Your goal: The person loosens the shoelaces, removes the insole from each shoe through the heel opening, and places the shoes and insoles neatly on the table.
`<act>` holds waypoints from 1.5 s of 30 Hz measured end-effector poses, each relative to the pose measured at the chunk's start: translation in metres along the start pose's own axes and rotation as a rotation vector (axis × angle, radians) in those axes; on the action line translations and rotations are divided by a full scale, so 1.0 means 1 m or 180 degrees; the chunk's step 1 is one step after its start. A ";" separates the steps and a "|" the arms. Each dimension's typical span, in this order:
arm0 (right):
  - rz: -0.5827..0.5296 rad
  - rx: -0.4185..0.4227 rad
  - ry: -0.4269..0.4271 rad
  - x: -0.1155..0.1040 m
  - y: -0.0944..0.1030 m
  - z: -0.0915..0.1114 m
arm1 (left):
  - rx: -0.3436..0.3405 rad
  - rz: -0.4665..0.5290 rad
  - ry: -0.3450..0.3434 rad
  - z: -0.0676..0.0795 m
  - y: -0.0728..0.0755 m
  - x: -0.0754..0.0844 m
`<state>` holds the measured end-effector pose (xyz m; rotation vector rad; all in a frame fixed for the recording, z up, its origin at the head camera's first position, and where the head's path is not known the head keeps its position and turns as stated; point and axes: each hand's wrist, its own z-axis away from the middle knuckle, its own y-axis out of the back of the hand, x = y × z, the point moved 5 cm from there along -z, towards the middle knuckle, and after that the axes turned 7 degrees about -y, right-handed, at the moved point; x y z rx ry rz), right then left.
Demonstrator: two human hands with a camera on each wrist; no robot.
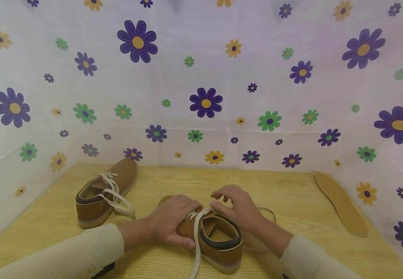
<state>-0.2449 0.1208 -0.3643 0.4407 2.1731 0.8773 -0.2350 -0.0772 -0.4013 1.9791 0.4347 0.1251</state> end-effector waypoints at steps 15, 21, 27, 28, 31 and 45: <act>0.0325 -0.0620 0.0869 -0.050 -0.022 -0.005 | 0.0212 -0.0130 -0.0200 0.001 0.000 0.004; 0.0551 -0.0345 0.0763 -0.047 -0.024 -0.001 | 0.0188 -0.0085 -0.0172 0.001 -0.001 0.003; 0.0677 -0.0198 0.0775 -0.047 -0.025 0.000 | 0.0228 -0.0134 -0.0185 0.001 0.000 0.004; 0.0706 -0.0178 0.0804 -0.048 -0.025 0.000 | 0.0225 -0.0136 -0.0185 0.001 0.000 0.004; 0.0778 -0.0116 0.0906 -0.049 -0.025 0.000 | 0.0186 -0.0125 -0.0173 0.001 0.001 0.003; 0.0837 0.0050 0.1193 -0.054 -0.023 0.002 | 0.0163 -0.0035 -0.0131 -0.001 0.003 0.003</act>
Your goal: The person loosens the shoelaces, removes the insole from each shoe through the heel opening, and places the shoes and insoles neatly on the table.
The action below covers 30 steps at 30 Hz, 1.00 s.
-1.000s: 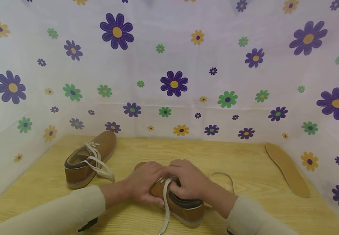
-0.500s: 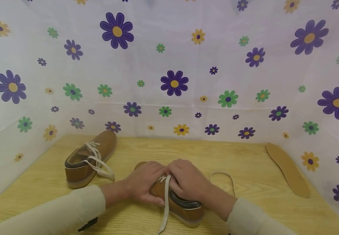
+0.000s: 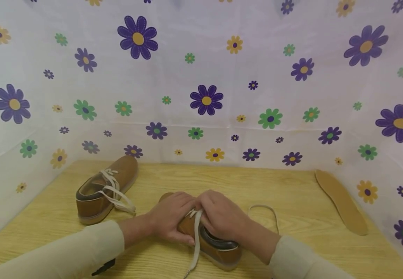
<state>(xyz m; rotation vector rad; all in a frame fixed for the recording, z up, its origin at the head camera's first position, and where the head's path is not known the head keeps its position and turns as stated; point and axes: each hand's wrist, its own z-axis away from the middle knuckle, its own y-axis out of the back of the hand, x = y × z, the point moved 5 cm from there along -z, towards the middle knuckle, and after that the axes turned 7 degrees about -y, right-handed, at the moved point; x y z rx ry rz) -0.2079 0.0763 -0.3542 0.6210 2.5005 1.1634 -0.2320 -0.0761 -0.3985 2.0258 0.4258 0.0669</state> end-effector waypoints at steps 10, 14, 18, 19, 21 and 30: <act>0.0173 -0.0038 0.0110 -0.004 0.000 -0.001 | -0.0015 -0.0028 -0.0026 0.000 -0.001 0.000; 0.0243 -0.0034 0.0147 -0.005 -0.001 -0.001 | -0.0032 -0.0025 -0.0011 0.001 -0.002 -0.001; 0.0262 -0.0036 0.0171 -0.005 -0.001 -0.001 | -0.0042 -0.0006 -0.0017 0.001 -0.003 -0.001; 0.0261 -0.0028 0.0186 -0.005 -0.001 -0.001 | -0.0042 0.0000 -0.0021 0.001 -0.003 -0.001; 0.0255 -0.0035 0.0203 -0.005 -0.002 -0.001 | -0.0039 0.0018 -0.0029 0.001 -0.003 -0.001; 0.0201 -0.0091 0.0199 -0.005 -0.002 -0.002 | -0.0019 0.0006 -0.0040 0.001 -0.001 -0.001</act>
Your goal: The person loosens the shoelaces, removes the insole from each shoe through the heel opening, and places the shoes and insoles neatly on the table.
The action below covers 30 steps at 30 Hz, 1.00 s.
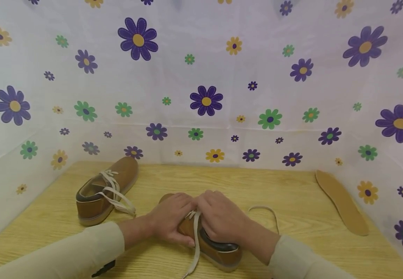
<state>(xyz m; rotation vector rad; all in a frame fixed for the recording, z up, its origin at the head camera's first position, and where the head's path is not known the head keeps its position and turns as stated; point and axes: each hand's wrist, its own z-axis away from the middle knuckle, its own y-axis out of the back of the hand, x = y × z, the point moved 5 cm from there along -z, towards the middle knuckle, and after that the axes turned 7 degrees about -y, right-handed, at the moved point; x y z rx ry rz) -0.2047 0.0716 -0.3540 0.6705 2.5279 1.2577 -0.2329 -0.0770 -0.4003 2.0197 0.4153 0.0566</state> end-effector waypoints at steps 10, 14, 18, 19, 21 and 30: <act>-0.0143 -0.0102 0.0014 0.000 -0.001 0.000 | 0.0009 -0.0032 0.0025 0.001 -0.001 -0.001; -0.0227 -0.0249 -0.0052 -0.001 -0.001 -0.002 | 0.0068 -0.0041 -0.0037 0.000 0.000 -0.001; -0.0273 -0.0361 -0.0166 0.001 -0.001 -0.002 | 0.0096 -0.0047 -0.0051 -0.001 0.001 0.000; -0.0254 -0.0373 -0.0196 0.002 -0.002 -0.002 | 0.0092 -0.0041 -0.0044 -0.001 0.001 0.000; -0.0207 -0.0375 -0.0238 0.003 -0.002 -0.001 | 0.0068 -0.0023 -0.0021 -0.001 0.001 0.000; -0.0172 -0.0229 -0.0204 0.003 -0.004 0.001 | 0.0044 -0.0005 0.0031 0.001 0.000 0.000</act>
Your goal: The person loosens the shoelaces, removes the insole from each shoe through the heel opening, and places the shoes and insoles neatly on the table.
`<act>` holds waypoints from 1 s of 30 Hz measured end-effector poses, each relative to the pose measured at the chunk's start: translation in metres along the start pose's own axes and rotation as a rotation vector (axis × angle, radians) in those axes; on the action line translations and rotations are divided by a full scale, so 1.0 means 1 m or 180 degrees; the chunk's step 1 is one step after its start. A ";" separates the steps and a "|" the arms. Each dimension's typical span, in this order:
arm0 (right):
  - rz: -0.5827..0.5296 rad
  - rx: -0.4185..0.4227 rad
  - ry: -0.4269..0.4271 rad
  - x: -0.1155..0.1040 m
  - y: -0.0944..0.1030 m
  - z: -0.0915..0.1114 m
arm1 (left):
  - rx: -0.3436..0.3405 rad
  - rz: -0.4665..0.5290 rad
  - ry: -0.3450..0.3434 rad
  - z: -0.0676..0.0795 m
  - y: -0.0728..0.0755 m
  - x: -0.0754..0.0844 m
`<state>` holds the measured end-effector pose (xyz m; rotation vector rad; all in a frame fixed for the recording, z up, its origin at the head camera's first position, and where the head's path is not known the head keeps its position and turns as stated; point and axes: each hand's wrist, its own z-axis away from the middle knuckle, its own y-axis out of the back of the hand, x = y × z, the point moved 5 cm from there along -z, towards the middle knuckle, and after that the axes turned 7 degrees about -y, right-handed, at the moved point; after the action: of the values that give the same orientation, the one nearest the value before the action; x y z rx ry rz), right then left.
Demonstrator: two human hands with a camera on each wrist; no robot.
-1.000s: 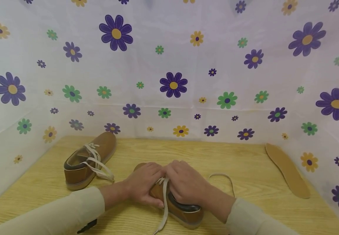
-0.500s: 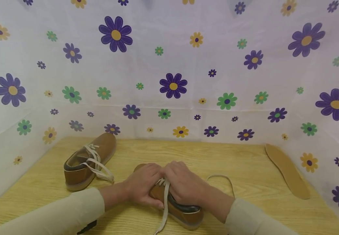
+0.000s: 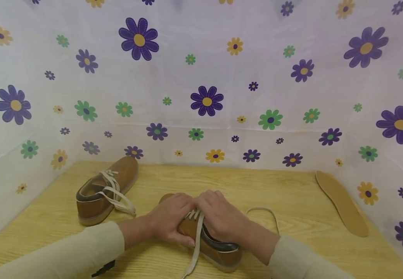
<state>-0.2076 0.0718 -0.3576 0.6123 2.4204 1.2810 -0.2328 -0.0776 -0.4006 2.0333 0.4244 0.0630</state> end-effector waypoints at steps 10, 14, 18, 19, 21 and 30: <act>0.0138 0.0116 0.0012 0.001 0.003 -0.001 | -0.0033 -0.0044 -0.0011 -0.001 0.001 0.000; 0.0241 0.0167 0.0008 0.002 0.003 0.000 | -0.0051 -0.0024 -0.0005 -0.001 0.000 0.000; 0.0202 0.0253 -0.0013 0.002 0.003 0.002 | -0.0105 -0.0024 0.0028 0.000 0.001 0.001; 0.0167 0.0281 -0.0030 0.002 0.004 0.002 | -0.0136 -0.0018 0.0051 0.000 0.001 0.001; 0.0068 0.0328 -0.0065 0.003 0.004 0.002 | -0.0206 -0.0010 0.0108 0.000 0.001 0.000; -0.0575 0.0240 0.0061 0.000 0.006 -0.003 | -0.0157 0.0083 0.0120 0.000 0.001 0.000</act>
<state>-0.2077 0.0730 -0.3508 0.3916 2.4846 1.1322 -0.2326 -0.0783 -0.4000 1.9919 0.4161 0.1267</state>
